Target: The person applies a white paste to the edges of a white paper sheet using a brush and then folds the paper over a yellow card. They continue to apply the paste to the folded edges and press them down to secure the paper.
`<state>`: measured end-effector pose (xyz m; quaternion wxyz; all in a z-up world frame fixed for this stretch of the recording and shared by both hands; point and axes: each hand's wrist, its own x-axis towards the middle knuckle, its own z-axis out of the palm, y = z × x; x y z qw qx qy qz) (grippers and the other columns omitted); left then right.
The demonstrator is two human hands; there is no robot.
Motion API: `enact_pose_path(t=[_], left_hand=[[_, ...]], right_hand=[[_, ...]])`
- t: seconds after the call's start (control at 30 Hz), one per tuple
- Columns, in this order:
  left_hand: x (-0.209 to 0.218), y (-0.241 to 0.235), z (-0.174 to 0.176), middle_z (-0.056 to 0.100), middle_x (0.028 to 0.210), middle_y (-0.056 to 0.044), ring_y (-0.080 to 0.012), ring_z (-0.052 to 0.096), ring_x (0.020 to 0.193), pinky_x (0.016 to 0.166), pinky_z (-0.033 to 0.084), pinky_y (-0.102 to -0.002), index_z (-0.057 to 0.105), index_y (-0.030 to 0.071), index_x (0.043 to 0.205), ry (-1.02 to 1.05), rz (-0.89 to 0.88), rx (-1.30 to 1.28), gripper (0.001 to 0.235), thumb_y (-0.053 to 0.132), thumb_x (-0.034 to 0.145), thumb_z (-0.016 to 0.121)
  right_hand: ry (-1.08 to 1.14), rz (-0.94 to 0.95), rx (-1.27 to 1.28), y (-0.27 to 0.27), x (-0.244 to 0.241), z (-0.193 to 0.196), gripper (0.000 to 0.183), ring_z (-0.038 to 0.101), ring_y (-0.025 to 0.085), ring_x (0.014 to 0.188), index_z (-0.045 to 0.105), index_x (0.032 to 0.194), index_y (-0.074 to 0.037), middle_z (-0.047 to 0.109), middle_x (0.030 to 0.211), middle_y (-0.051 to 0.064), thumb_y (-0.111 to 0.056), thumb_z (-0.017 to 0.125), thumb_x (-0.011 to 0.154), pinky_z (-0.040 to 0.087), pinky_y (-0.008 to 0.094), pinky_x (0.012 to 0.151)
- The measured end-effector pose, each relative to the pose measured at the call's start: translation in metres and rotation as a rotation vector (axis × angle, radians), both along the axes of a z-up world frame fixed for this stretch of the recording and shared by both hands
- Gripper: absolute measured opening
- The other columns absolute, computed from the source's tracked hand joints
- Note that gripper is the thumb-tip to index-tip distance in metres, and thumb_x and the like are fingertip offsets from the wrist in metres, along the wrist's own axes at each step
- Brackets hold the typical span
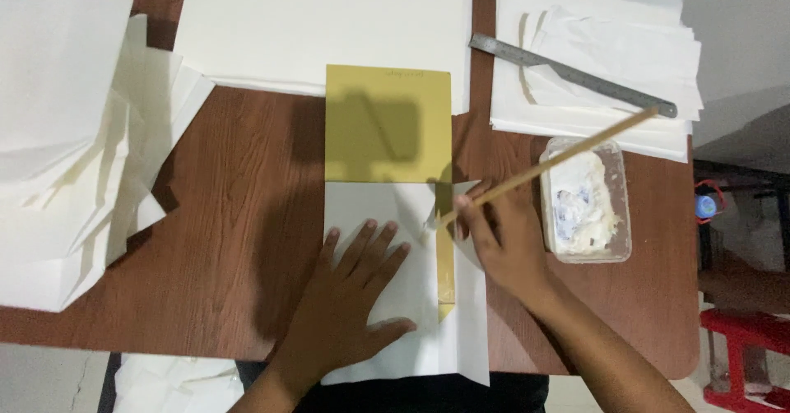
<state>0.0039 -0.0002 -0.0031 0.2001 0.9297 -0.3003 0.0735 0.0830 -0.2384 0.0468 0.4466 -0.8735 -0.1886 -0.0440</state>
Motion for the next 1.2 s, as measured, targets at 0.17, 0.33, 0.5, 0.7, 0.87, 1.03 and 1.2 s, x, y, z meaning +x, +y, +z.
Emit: enact_pose_path(t=[0.17,0.33,0.5,0.7,0.87,1.03,1.2], left_hand=[[0.0,0.0,0.001,0.037,0.166,-0.013,-0.0355,0.034,0.152,0.119,0.022,-0.063,0.046,0.014,0.153,-0.007,-0.003,0.003,0.094,0.074,0.083,0.063],[-0.003,0.0,0.0,0.033,0.167,-0.013,-0.0354,0.029,0.154,0.121,0.017,-0.063,0.042,0.013,0.155,0.033,-0.016,-0.003,0.092,0.07,0.086,0.064],[-0.004,0.0,0.001,0.033,0.167,-0.012,-0.0354,0.03,0.154,0.121,0.02,-0.062,0.043,0.014,0.155,-0.004,-0.005,0.011,0.092,0.073,0.086,0.061],[-0.003,0.0,0.0,0.034,0.167,-0.012,-0.0356,0.029,0.154,0.121,0.017,-0.063,0.044,0.014,0.154,0.029,0.002,-0.018,0.093,0.071,0.084,0.066],[-0.003,0.0,0.0,0.033,0.167,-0.012,-0.0352,0.029,0.154,0.122,0.018,-0.064,0.042,0.013,0.155,0.013,0.004,-0.045,0.094,0.07,0.085,0.067],[-0.003,-0.001,0.006,0.035,0.166,-0.011,-0.0347,0.032,0.153,0.122,0.019,-0.062,0.044,0.014,0.153,0.005,0.008,-0.013,0.091,0.07,0.085,0.067],[-0.002,0.0,0.008,0.033,0.168,-0.008,-0.0314,0.03,0.154,0.121,0.019,-0.059,0.041,0.017,0.157,0.02,-0.002,0.036,0.081,0.062,0.092,0.06]], right_hand=[[-0.22,-0.088,-0.1,0.004,0.013,-0.007,0.02,0.063,0.024,0.077,0.059,0.087,-0.005,0.065,0.076,0.004,-0.012,0.056,0.105,0.046,0.04,0.082],[-0.209,-0.105,-0.259,-0.002,0.009,-0.017,0.043,0.07,0.021,0.069,0.069,0.07,-0.009,0.073,0.073,0.003,-0.023,0.051,0.107,0.048,0.036,0.063],[-0.206,-0.104,-0.044,-0.007,-0.008,-0.017,0.037,0.058,0.018,0.06,0.064,0.076,-0.009,0.061,0.069,0.003,-0.024,0.048,0.106,0.042,0.031,0.052],[-0.11,-0.123,0.039,-0.006,-0.014,-0.02,0.02,0.057,0.012,0.053,0.057,0.091,-0.008,0.062,0.069,0.002,-0.015,0.049,0.108,0.044,0.022,0.044],[-0.11,-0.131,-0.041,0.003,0.001,-0.016,0.017,0.062,0.016,0.066,0.059,0.096,-0.007,0.065,0.076,0.002,-0.016,0.052,0.107,0.047,0.033,0.06],[-0.169,-0.126,-0.066,-0.011,0.004,-0.024,0.023,0.067,0.015,0.057,0.068,0.094,-0.004,0.071,0.074,0.006,-0.018,0.055,0.106,0.05,0.026,0.042],[-0.408,-0.243,0.192,-0.07,-0.014,-0.018,0.022,0.062,0.021,0.065,0.057,0.094,-0.002,0.06,0.075,0.01,-0.017,0.053,0.109,0.048,0.032,0.056]])
